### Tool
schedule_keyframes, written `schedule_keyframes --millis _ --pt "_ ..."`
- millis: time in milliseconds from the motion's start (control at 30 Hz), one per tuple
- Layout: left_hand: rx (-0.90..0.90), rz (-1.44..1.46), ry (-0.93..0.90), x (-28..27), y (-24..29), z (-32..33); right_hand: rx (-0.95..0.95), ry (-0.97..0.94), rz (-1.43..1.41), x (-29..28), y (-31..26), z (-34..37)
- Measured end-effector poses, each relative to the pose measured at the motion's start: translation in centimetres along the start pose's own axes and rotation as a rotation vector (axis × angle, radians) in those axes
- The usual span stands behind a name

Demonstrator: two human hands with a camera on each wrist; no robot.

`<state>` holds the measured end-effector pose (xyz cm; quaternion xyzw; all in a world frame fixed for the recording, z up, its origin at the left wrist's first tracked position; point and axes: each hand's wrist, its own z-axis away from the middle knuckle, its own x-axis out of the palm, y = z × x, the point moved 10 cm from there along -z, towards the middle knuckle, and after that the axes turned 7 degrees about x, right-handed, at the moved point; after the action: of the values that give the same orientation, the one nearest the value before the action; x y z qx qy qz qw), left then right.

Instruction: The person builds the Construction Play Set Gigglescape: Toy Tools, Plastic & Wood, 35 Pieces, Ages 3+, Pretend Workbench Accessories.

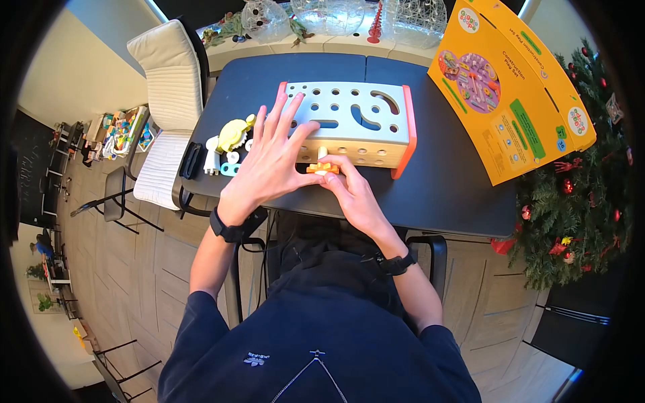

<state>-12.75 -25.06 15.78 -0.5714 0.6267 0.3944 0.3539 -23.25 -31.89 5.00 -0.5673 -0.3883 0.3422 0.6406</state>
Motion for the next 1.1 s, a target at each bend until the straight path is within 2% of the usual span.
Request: schedule_keyframes --millis 133,233,533,733,1100 --pt "0.052 0.029 -0.06 1.5 -1.0 -0.7 -0.11 0.101 0.398 -0.4 -2.2 0.5" --pt "0.047 0.063 -0.092 1.9 -1.3 -1.1 -0.277 0.171 0.577 -0.5 -3.8 0.6" --pt "0.012 0.112 -0.069 1.4 -1.7 -1.1 -0.256 0.235 0.488 -1.3 -4.1 -0.1" --pt "0.035 0.072 -0.076 1.1 -1.4 -1.4 -0.264 0.173 0.543 -1.2 -4.1 -0.4" --pt "0.025 0.099 -0.069 1.8 -1.9 -1.7 -0.245 0.171 0.551 -1.6 -4.0 -1.2"
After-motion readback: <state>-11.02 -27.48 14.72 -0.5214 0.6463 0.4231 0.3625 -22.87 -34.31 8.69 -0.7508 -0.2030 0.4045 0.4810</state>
